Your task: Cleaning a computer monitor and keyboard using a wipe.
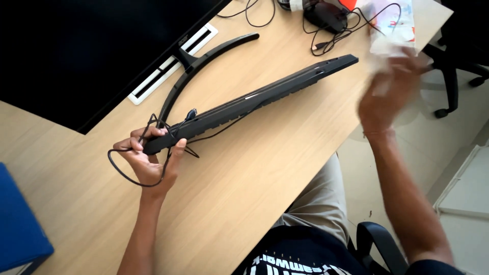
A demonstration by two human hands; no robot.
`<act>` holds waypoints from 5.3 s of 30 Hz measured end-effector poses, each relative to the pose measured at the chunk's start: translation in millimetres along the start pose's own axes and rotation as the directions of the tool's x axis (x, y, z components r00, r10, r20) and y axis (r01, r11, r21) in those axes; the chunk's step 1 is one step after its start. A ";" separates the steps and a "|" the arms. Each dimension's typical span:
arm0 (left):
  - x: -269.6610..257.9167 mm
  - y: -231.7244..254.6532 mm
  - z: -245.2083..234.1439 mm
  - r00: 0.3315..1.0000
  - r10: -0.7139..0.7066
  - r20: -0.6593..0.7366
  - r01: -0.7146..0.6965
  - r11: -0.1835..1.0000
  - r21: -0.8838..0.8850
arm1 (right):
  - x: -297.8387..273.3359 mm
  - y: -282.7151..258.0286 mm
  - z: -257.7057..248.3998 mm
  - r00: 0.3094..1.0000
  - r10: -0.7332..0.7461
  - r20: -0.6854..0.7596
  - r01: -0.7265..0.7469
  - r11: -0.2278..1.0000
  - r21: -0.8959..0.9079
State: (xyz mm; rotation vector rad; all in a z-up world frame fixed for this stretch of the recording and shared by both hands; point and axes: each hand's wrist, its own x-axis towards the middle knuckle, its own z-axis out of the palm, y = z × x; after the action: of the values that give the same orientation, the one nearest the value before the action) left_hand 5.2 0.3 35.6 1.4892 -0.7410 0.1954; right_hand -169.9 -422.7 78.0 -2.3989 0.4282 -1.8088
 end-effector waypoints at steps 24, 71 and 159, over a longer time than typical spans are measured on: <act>-33.3 -40.6 34.2 0.931 -0.128 -0.343 0.062 0.978 -0.197 | 28.8 56.5 41.8 0.208 0.529 0.823 -0.607 0.730 -0.316; -0.6 21.7 -18.5 0.883 -0.450 -0.135 0.447 0.893 -0.049 | 28.5 47.2 43.7 0.369 0.422 0.828 -0.864 0.484 0.138; 7.1 29.1 -33.6 0.902 -0.424 -0.079 0.413 0.902 -0.124 | 8.0 56.7 40.9 0.425 0.432 0.795 -0.829 0.538 0.152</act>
State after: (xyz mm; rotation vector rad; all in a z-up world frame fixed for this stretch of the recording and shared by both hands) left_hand 5.6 32.9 66.6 1.4895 -0.3265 -0.0938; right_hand -137.8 -482.5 59.4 -1.8399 0.5730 -0.4901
